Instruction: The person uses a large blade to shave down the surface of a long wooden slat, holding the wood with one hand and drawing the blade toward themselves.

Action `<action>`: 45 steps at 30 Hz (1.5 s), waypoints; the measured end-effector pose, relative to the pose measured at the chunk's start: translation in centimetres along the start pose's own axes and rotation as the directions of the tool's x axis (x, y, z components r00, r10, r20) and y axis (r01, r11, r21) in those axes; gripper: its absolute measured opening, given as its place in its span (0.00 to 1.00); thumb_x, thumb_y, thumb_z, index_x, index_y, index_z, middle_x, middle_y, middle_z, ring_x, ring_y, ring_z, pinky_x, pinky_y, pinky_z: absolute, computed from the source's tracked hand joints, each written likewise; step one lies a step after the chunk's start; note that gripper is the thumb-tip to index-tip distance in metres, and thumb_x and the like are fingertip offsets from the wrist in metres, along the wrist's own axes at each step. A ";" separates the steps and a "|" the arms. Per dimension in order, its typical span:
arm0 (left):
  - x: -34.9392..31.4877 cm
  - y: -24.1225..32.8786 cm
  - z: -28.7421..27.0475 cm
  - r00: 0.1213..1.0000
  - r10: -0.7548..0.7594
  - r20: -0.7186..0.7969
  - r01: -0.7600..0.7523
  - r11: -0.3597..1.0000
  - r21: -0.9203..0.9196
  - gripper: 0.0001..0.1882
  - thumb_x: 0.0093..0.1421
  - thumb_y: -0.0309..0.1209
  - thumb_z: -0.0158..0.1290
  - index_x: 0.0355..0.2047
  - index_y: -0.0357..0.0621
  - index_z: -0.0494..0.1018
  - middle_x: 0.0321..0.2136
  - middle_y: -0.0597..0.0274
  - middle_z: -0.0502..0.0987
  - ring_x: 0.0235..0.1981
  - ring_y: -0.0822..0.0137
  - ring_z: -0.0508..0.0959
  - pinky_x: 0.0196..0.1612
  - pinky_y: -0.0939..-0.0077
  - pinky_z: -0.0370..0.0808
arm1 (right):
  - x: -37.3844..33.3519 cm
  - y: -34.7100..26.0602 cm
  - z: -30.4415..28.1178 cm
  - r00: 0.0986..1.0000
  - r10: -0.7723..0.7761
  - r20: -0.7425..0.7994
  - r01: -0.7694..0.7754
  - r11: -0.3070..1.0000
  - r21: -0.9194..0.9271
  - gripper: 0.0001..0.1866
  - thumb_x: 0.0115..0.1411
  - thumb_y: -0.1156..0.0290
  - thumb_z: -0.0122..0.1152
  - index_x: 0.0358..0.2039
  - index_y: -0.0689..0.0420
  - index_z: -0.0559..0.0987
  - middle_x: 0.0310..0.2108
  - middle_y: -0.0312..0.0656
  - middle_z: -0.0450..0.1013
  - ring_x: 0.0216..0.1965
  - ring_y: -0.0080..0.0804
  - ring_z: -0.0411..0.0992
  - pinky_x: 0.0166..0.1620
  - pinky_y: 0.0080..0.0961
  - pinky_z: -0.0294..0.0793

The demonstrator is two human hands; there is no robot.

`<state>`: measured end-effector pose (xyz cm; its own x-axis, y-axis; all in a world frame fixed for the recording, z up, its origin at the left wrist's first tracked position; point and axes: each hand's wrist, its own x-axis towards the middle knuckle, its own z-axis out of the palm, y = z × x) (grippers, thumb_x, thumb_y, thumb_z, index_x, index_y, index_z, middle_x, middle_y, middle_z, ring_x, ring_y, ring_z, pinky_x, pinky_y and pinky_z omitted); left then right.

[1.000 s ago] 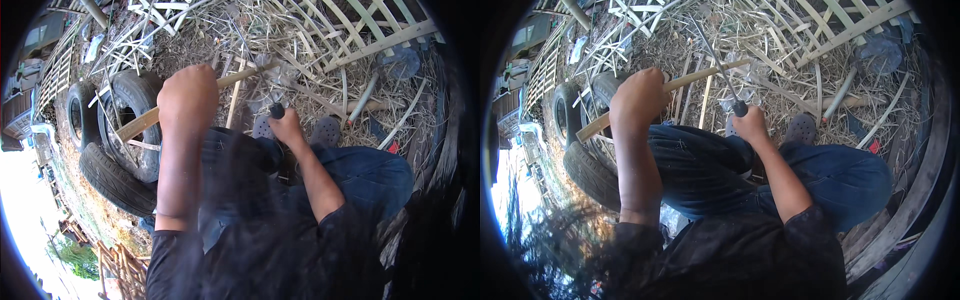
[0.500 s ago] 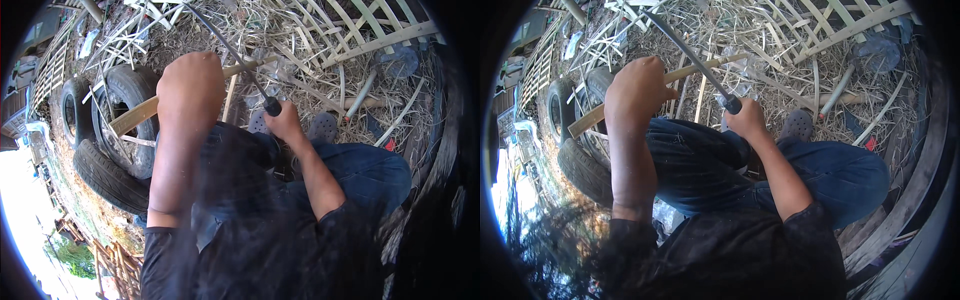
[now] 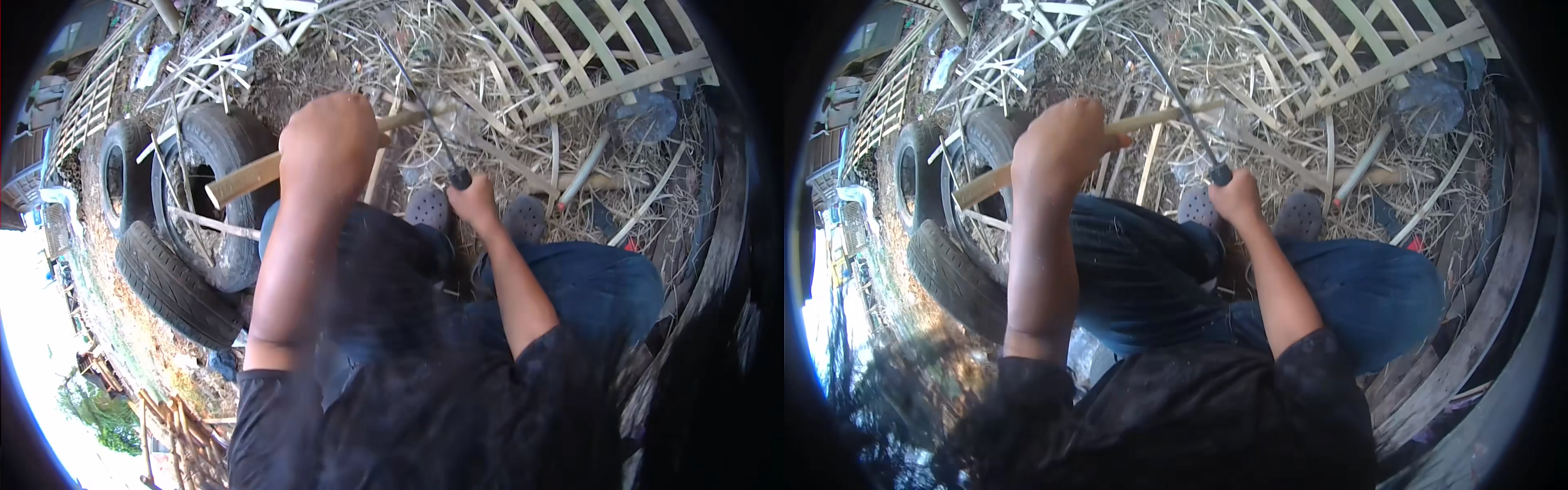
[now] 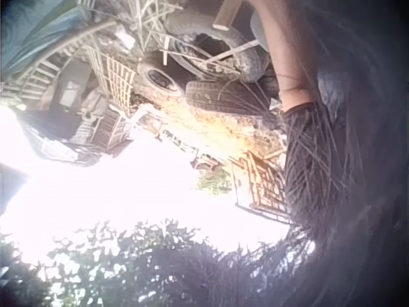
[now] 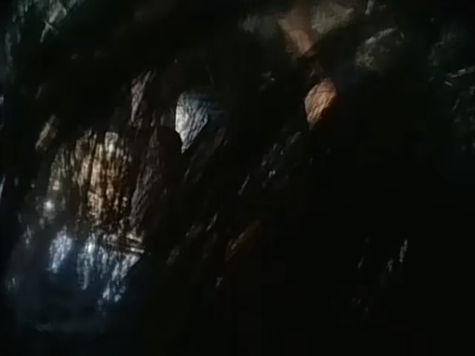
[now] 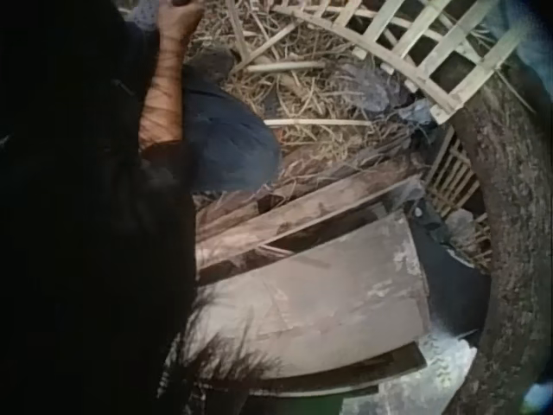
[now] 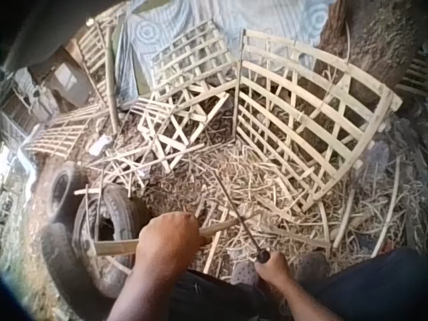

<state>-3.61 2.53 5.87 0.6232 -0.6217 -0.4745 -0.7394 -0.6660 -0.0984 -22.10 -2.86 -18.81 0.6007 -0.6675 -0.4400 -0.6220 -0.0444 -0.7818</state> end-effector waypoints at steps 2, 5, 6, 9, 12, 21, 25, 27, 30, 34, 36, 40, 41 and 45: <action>-0.2 -0.4 0.6 0.999 -0.033 0.009 0.034 0.998 -0.056 0.20 0.56 0.44 0.58 0.31 0.36 0.78 0.28 0.49 0.79 0.33 0.53 0.80 0.39 0.57 0.75 | -1.4 -2.9 0.3 0.997 -0.041 0.064 0.036 0.997 0.067 0.11 0.45 0.67 0.61 0.18 0.64 0.77 0.15 0.53 0.72 0.22 0.48 0.75 0.28 0.38 0.72; -1.1 -0.3 -0.1 0.995 0.032 -0.093 -0.034 0.999 -0.018 0.20 0.55 0.46 0.57 0.31 0.37 0.78 0.30 0.47 0.79 0.34 0.52 0.80 0.40 0.56 0.75 | -2.9 -5.4 -0.8 0.995 -0.094 0.041 0.090 0.992 0.092 0.11 0.45 0.67 0.61 0.19 0.64 0.77 0.15 0.52 0.72 0.22 0.48 0.75 0.28 0.38 0.73; -1.8 -0.4 -0.3 0.996 0.023 -0.084 -0.024 1.000 -0.013 0.20 0.55 0.46 0.57 0.31 0.37 0.78 0.30 0.47 0.79 0.34 0.52 0.80 0.40 0.56 0.75 | -2.6 -4.0 -0.4 1.000 0.014 0.027 -0.016 0.998 0.069 0.11 0.45 0.67 0.61 0.20 0.64 0.78 0.16 0.53 0.73 0.23 0.48 0.76 0.29 0.38 0.73; -0.4 -0.1 0.4 0.998 0.029 -0.050 -0.029 1.000 0.005 0.20 0.55 0.45 0.58 0.32 0.37 0.78 0.31 0.47 0.79 0.35 0.51 0.80 0.40 0.57 0.75 | -0.6 -1.1 -0.6 0.998 0.059 0.026 -0.058 0.997 -0.047 0.11 0.45 0.68 0.60 0.22 0.65 0.79 0.19 0.56 0.74 0.26 0.49 0.77 0.31 0.40 0.73; -0.2 0.0 0.0 0.999 -0.032 -0.004 0.031 0.998 -0.047 0.20 0.55 0.45 0.59 0.32 0.38 0.78 0.31 0.48 0.79 0.34 0.51 0.80 0.39 0.57 0.75 | -2.1 -3.5 -0.1 0.999 0.003 0.038 -0.002 1.000 -0.025 0.11 0.44 0.68 0.60 0.21 0.64 0.78 0.20 0.57 0.74 0.27 0.52 0.77 0.31 0.40 0.73; 0.1 -0.4 0.5 0.998 -0.048 0.047 0.053 0.994 -0.094 0.19 0.53 0.45 0.60 0.32 0.39 0.79 0.30 0.47 0.79 0.34 0.51 0.80 0.39 0.58 0.75 | -1.6 -3.7 0.4 0.992 -0.115 -0.050 0.117 0.993 0.032 0.11 0.43 0.70 0.61 0.16 0.66 0.75 0.14 0.51 0.71 0.18 0.37 0.73 0.25 0.36 0.69; -3.1 0.5 -0.6 0.999 -0.005 -0.038 0.004 1.000 -0.027 0.20 0.53 0.46 0.60 0.32 0.39 0.79 0.31 0.47 0.79 0.35 0.52 0.80 0.39 0.58 0.75 | 0.0 -0.7 -0.8 0.992 0.102 0.072 -0.098 0.994 -0.045 0.11 0.45 0.67 0.61 0.21 0.64 0.79 0.22 0.57 0.75 0.29 0.51 0.77 0.35 0.40 0.75; -0.2 1.3 -1.2 0.997 -0.001 -0.074 0.001 1.000 -0.012 0.20 0.53 0.46 0.60 0.32 0.39 0.79 0.31 0.47 0.79 0.35 0.52 0.80 0.39 0.57 0.75 | 0.5 0.4 -0.7 0.997 0.074 0.009 -0.073 0.992 -0.098 0.10 0.45 0.67 0.61 0.21 0.64 0.79 0.22 0.56 0.75 0.29 0.50 0.77 0.34 0.40 0.75; -0.2 -0.1 -0.3 0.999 -0.028 0.018 0.028 0.999 -0.036 0.20 0.53 0.46 0.61 0.33 0.40 0.79 0.30 0.49 0.79 0.34 0.53 0.80 0.38 0.57 0.75 | -1.2 -2.4 -0.6 1.000 -0.025 0.003 0.025 0.990 -0.137 0.10 0.45 0.68 0.60 0.19 0.64 0.78 0.19 0.55 0.74 0.26 0.49 0.77 0.32 0.38 0.74; -1.8 1.0 -0.8 0.995 -0.006 -0.096 0.000 0.999 -0.054 0.19 0.55 0.45 0.58 0.33 0.39 0.79 0.28 0.51 0.79 0.33 0.53 0.80 0.38 0.57 0.75 | -1.5 -3.8 -1.9 0.992 -0.110 0.060 0.106 0.992 0.074 0.11 0.46 0.68 0.60 0.17 0.64 0.76 0.18 0.55 0.73 0.25 0.50 0.76 0.30 0.38 0.74; -2.2 1.0 -1.1 0.996 -0.038 -0.076 0.037 0.999 -0.017 0.19 0.55 0.45 0.58 0.33 0.40 0.78 0.29 0.51 0.79 0.35 0.53 0.80 0.38 0.56 0.75 | 0.8 1.1 -1.4 0.988 0.142 0.056 -0.138 0.988 -0.072 0.11 0.46 0.67 0.60 0.17 0.64 0.76 0.18 0.56 0.73 0.25 0.52 0.76 0.30 0.39 0.73; 0.0 0.5 -0.7 0.990 -0.078 0.122 0.088 0.993 -0.078 0.20 0.54 0.46 0.58 0.33 0.40 0.78 0.33 0.50 0.79 0.37 0.53 0.79 0.39 0.56 0.75 | -0.4 -0.4 0.0 0.991 0.136 0.010 -0.134 0.984 -0.115 0.10 0.46 0.68 0.60 0.20 0.64 0.78 0.21 0.56 0.74 0.28 0.53 0.77 0.33 0.41 0.74; -0.5 0.7 -0.7 0.998 -0.044 0.047 0.047 0.998 -0.045 0.20 0.54 0.47 0.58 0.34 0.40 0.78 0.33 0.50 0.79 0.37 0.52 0.79 0.39 0.56 0.75 | -0.7 -0.6 -0.5 0.989 0.147 0.010 -0.145 0.982 -0.122 0.10 0.46 0.68 0.60 0.20 0.64 0.78 0.21 0.56 0.74 0.28 0.53 0.77 0.33 0.41 0.74; -1.9 0.6 -1.5 0.997 -0.079 -0.009 0.079 0.996 -0.028 0.21 0.53 0.47 0.59 0.34 0.41 0.78 0.32 0.51 0.79 0.38 0.51 0.79 0.39 0.56 0.75 | -2.0 -4.0 -1.1 0.997 0.005 0.072 -0.003 1.000 -0.027 0.10 0.45 0.69 0.60 0.22 0.64 0.78 0.20 0.54 0.74 0.26 0.51 0.76 0.32 0.39 0.74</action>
<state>-4.80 2.71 7.99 0.6820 -0.5709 -0.4570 -0.6805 -0.7243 -0.1108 -21.39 -2.17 -14.36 0.6323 -0.6122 -0.4748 -0.6372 -0.0623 -0.7682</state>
